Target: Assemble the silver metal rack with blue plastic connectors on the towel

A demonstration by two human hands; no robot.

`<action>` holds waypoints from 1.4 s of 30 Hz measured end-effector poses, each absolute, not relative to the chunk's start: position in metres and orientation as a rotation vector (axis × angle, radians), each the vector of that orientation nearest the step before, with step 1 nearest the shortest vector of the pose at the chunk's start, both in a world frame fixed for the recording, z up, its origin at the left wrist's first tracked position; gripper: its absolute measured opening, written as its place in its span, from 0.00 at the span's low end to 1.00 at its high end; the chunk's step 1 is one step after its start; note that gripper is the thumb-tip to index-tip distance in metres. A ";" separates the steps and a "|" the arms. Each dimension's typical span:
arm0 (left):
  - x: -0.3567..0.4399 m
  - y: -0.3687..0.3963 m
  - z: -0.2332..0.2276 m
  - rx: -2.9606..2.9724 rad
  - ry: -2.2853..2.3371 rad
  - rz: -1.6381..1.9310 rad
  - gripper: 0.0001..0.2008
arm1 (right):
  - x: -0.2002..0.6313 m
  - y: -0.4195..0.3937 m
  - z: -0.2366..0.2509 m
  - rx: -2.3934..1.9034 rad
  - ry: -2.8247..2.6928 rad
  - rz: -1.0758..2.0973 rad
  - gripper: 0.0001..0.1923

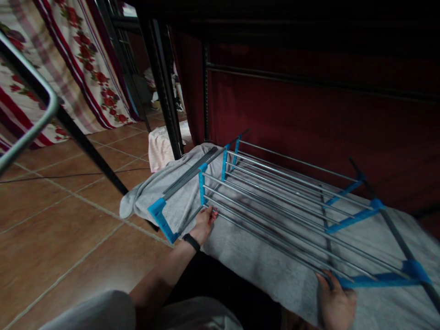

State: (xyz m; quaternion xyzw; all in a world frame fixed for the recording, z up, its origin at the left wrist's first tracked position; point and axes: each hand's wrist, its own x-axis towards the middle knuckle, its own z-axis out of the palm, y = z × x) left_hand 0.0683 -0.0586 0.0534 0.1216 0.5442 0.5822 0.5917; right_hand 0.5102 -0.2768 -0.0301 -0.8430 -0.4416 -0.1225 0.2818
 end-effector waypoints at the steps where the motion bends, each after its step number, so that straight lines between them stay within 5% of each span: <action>1: 0.068 -0.058 0.054 0.266 1.250 1.362 0.13 | 0.511 -0.277 -0.031 -2.275 -1.188 -0.356 0.32; 21: 0.069 -0.049 0.049 0.232 1.166 1.466 0.11 | 0.425 -0.282 -0.018 -2.138 -0.923 -0.679 0.31; 26: 0.068 -0.049 0.047 0.279 1.195 1.454 0.11 | 0.378 -0.250 -0.019 -1.922 -1.437 -0.488 0.21; 31: 0.067 -0.049 0.046 0.331 1.222 1.443 0.10 | 0.342 -0.202 -0.010 -1.770 -1.755 -0.392 0.21; 42: 0.058 -0.066 0.048 0.539 1.359 1.413 0.08 | 0.333 -0.184 -0.005 -1.836 -1.831 -0.226 0.19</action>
